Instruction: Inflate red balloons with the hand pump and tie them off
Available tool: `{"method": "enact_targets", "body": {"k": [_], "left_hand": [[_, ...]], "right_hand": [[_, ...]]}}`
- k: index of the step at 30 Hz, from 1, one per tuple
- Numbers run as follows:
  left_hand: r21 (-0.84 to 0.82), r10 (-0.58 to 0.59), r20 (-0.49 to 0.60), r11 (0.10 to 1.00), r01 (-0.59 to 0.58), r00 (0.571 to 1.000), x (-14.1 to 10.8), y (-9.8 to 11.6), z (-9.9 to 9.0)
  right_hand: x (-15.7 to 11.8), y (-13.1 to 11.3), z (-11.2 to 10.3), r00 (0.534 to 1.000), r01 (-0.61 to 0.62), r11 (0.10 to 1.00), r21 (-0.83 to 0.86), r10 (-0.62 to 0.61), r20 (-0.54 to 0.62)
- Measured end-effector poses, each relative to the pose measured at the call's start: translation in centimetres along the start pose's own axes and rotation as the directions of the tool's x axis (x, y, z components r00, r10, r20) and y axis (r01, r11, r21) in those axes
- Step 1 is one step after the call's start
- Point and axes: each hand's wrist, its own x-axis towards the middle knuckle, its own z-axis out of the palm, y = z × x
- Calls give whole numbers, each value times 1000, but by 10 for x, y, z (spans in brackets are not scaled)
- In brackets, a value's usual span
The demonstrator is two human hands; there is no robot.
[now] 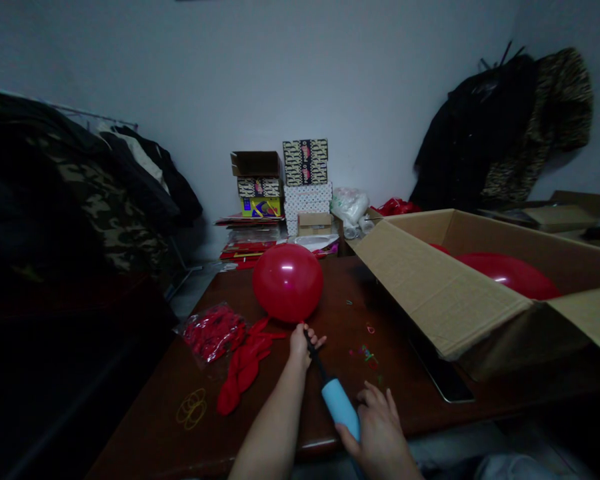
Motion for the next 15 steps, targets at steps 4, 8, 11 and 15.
{"method": "enact_targets", "body": {"k": [4, 8, 11, 15], "left_hand": [[11, 3, -15, 1000, -3, 1000, -2, 4, -1], [-5, -15, -5, 1000, 15, 1000, -7, 1, 3], [-15, -13, -4, 1000, 13, 1000, -11, 0, 7], [-24, -6, -19, 1000, 5, 1000, -14, 3, 9]], "right_hand": [[-27, 32, 5, 980, 25, 999, 39, -32, 195], [-37, 46, 3, 977, 3, 998, 61, -16, 214], [-37, 44, -1, 979, 11, 997, 80, -27, 204], [-34, 38, -5, 977, 26, 997, 75, -42, 210]]}}
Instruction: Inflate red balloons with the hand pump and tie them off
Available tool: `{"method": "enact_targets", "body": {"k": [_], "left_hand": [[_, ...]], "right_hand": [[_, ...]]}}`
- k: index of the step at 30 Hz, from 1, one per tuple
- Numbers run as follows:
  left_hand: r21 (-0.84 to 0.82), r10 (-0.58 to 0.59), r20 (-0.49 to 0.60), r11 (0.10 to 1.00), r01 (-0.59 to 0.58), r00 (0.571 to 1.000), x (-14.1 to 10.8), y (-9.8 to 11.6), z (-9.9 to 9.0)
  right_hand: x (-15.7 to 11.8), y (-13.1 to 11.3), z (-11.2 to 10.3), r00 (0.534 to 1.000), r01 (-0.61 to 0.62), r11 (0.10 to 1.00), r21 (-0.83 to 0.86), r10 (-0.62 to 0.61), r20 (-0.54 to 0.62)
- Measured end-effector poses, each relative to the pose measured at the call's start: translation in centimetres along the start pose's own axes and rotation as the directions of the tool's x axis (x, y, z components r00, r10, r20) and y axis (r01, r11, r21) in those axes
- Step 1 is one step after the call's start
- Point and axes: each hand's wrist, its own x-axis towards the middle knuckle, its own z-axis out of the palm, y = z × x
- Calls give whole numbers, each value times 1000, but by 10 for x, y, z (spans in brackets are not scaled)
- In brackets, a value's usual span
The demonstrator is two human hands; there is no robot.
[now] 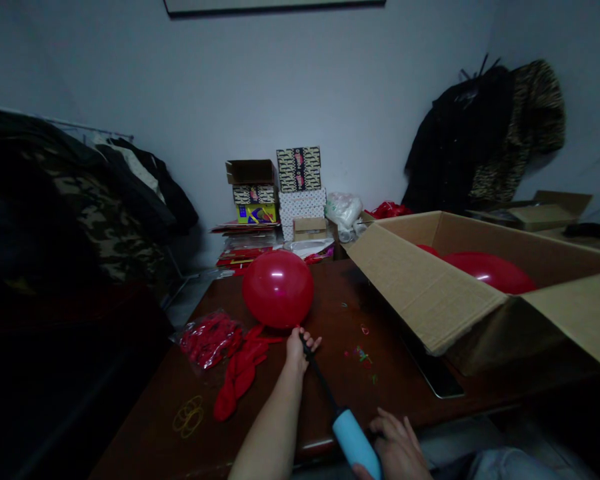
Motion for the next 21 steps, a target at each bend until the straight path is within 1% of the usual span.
{"method": "enact_targets", "body": {"k": [3, 7, 10, 13, 17, 21], "left_hand": [[-32, 17, 5, 999, -17, 1000, -1, 2, -3], [-69, 29, 33, 997, -27, 999, 1, 1, -10], [-70, 18, 47, 997, -14, 999, 3, -2, -14], [-39, -8, 51, 999, 10, 999, 6, -5, -18], [-4, -36, 51, 999, 36, 998, 10, -5, -23], [8, 3, 51, 1000, -4, 999, 14, -1, -27]], "right_hand": [[5, -6, -3, 1000, -2, 1000, -10, 2, -24], [18, -22, -9, 995, -27, 999, -19, 25, -95], [37, -37, -14, 986, -18, 1000, -15, 15, -169], [63, -51, -18, 972, -6, 1000, -18, 1, -236], [92, -63, -13, 968, -14, 1000, -25, 7, -252], [99, -66, 0, 966, -6, 1000, -16, 2, -257]]}}
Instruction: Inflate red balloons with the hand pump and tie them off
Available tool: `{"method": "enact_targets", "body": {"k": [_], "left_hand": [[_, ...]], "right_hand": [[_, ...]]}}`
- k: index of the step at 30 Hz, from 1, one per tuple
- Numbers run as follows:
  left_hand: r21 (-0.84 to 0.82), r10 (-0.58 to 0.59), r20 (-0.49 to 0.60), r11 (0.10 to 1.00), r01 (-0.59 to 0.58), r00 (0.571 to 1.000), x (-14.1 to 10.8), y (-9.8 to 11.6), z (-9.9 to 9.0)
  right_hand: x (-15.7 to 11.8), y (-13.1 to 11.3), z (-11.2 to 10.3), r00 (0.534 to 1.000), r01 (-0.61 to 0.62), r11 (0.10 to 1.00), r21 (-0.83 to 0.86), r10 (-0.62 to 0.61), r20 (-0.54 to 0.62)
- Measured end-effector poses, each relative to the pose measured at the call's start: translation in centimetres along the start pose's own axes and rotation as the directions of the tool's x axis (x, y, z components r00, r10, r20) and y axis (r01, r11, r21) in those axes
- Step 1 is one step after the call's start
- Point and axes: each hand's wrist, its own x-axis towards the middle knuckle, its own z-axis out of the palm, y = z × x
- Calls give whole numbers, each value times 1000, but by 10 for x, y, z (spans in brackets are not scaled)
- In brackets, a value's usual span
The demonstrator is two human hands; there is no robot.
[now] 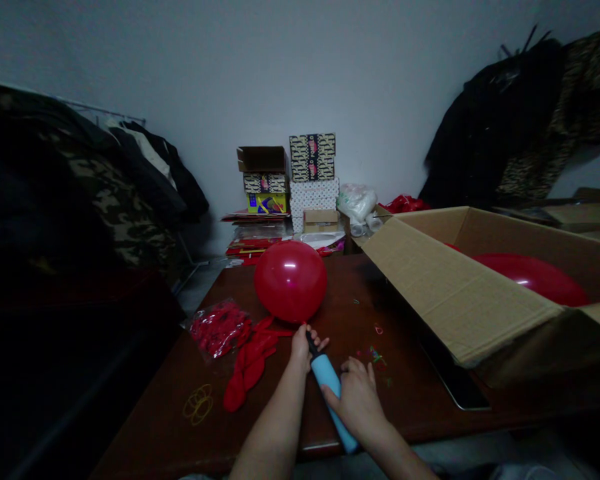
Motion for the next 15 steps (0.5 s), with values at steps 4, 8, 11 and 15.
{"method": "enact_targets", "body": {"k": [4, 8, 11, 15], "left_hand": [[2, 45, -15, 999, -44, 999, 2, -3, 1], [29, 27, -37, 999, -26, 999, 2, -8, 5], [41, 27, -48, 999, -25, 998, 1, -7, 8], [58, 27, -52, 998, -24, 998, -1, -2, 10]], "right_hand": [[-8, 4, 2, 1000, 3, 1000, -7, -3, -11], [-22, 10, -6, 1000, -14, 1000, -20, 14, 1], [-39, 18, -11, 999, -16, 1000, -20, 17, 38], [-68, 39, -11, 994, -13, 1000, -19, 15, 108]]}}
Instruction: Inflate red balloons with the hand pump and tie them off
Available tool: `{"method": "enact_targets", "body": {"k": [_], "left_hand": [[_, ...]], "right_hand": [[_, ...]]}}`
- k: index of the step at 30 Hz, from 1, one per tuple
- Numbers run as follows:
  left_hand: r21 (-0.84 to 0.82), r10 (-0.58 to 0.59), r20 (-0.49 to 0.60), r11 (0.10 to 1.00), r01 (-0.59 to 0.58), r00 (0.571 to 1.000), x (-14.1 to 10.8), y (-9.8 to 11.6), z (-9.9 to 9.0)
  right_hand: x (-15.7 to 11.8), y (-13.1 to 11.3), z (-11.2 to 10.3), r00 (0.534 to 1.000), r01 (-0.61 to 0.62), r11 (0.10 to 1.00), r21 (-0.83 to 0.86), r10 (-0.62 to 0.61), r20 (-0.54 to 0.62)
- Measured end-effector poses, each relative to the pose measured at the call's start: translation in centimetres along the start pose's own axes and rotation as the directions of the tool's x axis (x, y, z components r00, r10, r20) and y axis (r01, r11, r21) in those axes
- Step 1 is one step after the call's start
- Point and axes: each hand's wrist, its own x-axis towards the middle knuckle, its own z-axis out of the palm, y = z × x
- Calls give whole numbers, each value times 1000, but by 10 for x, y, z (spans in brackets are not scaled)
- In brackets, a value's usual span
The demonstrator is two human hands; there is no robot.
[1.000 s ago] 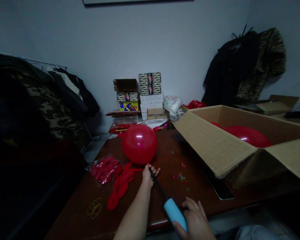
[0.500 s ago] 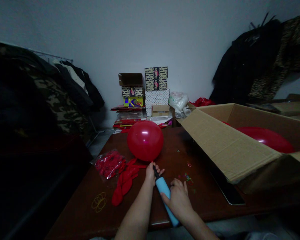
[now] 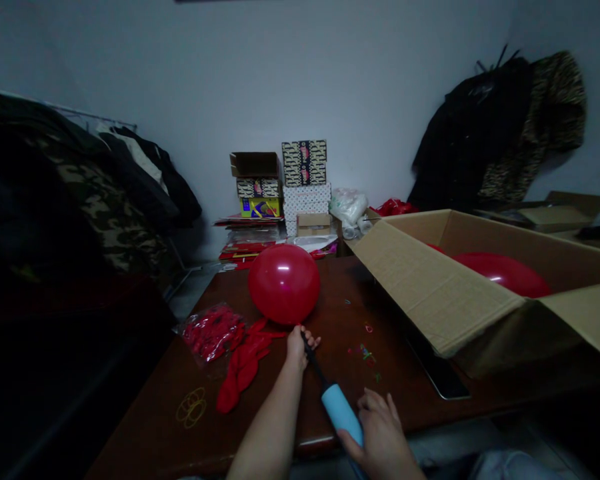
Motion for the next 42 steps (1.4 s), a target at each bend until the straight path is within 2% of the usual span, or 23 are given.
{"method": "enact_targets", "body": {"k": [3, 7, 16, 22, 26, 29, 32, 35, 38, 42], "left_hand": [[-3, -5, -23, 1000, 5, 1000, -3, 3, 0], [-12, -10, -35, 1000, 9, 999, -6, 2, 0], [-81, 18, 1, 997, -18, 1000, -12, 6, 7], [-123, 32, 21, 992, -29, 999, -10, 13, 5], [-145, 30, 44, 989, -23, 999, -9, 13, 4], [-148, 2, 57, 989, 7, 998, -8, 11, 1], [-134, -16, 42, 991, 22, 999, -7, 10, -3], [-102, -4, 21, 995, 6, 1000, -5, 9, -7], [-71, 17, 46, 997, -14, 999, -2, 6, -8], [-31, 38, 54, 999, -36, 998, -1, 0, -6]], "right_hand": [[-18, 18, 3, 994, 21, 1000, -4, -20, 105], [-31, 32, 1, 985, 50, 999, 9, -51, 165], [-30, 21, -19, 991, 62, 997, 34, -66, 113], [-11, -3, -27, 998, 48, 999, 25, -49, 32], [22, -25, -31, 997, 50, 998, 31, -48, -62], [52, -39, -30, 996, 33, 999, 20, -31, -83], [70, -47, -21, 995, 26, 1000, 0, -26, -97], [72, -48, -9, 994, 27, 999, -31, -30, -105], [66, -46, 2, 995, 28, 998, -59, -34, -99], [55, -43, 3, 996, 25, 999, -43, -28, -84]]}}
